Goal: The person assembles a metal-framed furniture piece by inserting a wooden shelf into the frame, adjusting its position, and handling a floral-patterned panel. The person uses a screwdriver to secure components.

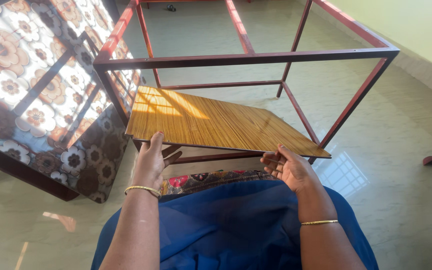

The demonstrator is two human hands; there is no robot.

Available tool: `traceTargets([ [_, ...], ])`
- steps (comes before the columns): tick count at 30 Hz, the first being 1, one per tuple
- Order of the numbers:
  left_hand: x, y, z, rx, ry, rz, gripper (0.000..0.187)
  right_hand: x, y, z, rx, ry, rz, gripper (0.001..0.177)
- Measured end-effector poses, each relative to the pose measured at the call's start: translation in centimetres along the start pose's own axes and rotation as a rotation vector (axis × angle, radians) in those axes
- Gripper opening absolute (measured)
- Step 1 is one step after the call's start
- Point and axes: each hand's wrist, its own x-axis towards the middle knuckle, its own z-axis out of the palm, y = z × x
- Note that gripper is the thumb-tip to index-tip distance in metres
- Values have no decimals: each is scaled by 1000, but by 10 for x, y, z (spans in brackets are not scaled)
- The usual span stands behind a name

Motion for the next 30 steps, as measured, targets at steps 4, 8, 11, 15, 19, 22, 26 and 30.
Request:
traceTargets([
  [4, 3, -3, 0, -10, -4, 9, 47, 14, 2, -18, 512, 111, -140, 28],
  [8, 7, -9, 1, -64, 1, 23, 48, 44, 9, -32, 675, 263, -118, 25],
  [11, 9, -12, 2, -73, 14, 27, 49, 76, 12, -37, 693, 366, -100, 26],
  [15, 8, -14, 4, -78, 38, 40, 49, 99, 10, -55, 696, 585, -22, 23],
  [19, 7, -16, 6, -103, 68, 40, 46, 92, 11, -65, 743, 689, -83, 25],
  [22, 9, -18, 6, -137, 69, 55, 42, 80, 2, -66, 663, 757, -127, 20],
  [26, 11, -21, 2, -170, 64, 90, 38, 64, 0, -42, 290, 750, -623, 26],
  [30, 15, -25, -1, -164, 78, 99, 36, 47, 0, -5, -452, 478, -1129, 47],
])
